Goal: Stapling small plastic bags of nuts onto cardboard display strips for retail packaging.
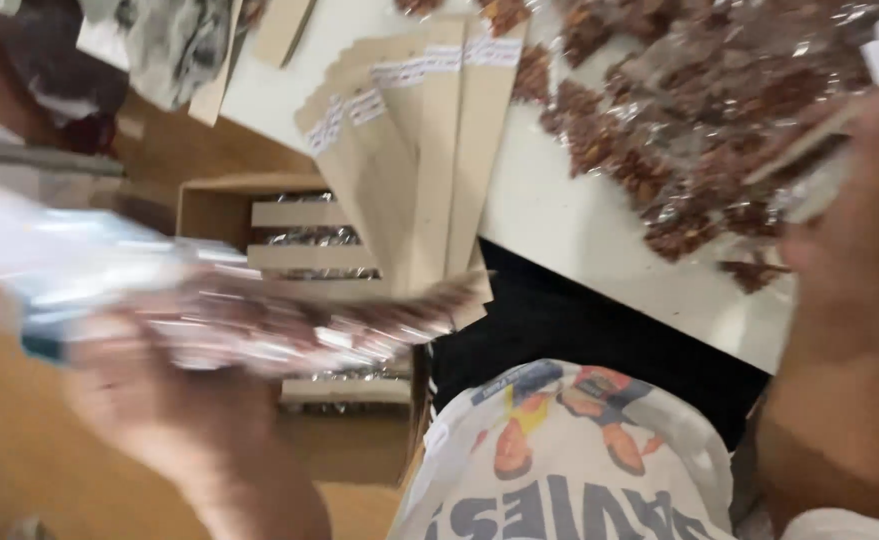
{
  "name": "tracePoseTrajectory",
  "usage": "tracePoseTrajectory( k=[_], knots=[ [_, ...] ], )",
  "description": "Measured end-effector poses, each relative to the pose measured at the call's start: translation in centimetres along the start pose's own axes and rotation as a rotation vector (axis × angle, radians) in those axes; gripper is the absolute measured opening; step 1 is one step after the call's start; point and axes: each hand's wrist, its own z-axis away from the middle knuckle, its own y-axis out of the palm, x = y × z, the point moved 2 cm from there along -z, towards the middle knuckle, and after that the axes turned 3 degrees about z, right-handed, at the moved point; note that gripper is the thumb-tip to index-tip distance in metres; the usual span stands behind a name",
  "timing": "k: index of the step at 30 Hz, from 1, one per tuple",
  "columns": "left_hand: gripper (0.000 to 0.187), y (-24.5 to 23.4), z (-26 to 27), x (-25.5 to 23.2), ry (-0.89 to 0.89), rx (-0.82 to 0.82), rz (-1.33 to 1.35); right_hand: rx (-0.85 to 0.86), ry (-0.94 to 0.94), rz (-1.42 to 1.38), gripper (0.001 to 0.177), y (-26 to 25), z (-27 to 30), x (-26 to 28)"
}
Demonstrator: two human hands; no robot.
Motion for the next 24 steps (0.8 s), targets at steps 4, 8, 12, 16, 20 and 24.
tracePoseTrajectory(
  k=[4,8,12,16,20,24],
  knots=[
    [0.014,-4.3,-3.7,-0.4,0.465,-0.18,-0.2,-0.062,0.65,-0.801,0.047,-0.4,-0.7,3.1],
    [0.061,-0.5,-5.0,3.7,0.321,0.301,-0.147,-0.013,0.685,-0.709,0.027,0.0,2.0,1.8],
    [0.009,-9.3,-5.5,23.4,0.17,-0.372,0.194,-0.005,0.633,-0.755,0.033,0.2,3.2,1.3],
    [0.051,-11.6,-6.0,38.0,0.049,0.388,-1.088,-0.005,0.532,-0.842,0.061,0.4,4.5,0.7],
    [0.064,-9.9,-5.6,38.7,0.133,0.54,-1.2,-0.009,0.436,-0.923,0.096,0.5,5.3,0.9],
    [0.053,-10.4,-6.6,35.5,0.099,0.439,-1.106,-0.044,0.402,-0.935,0.12,1.1,3.8,2.9]
  ],
)
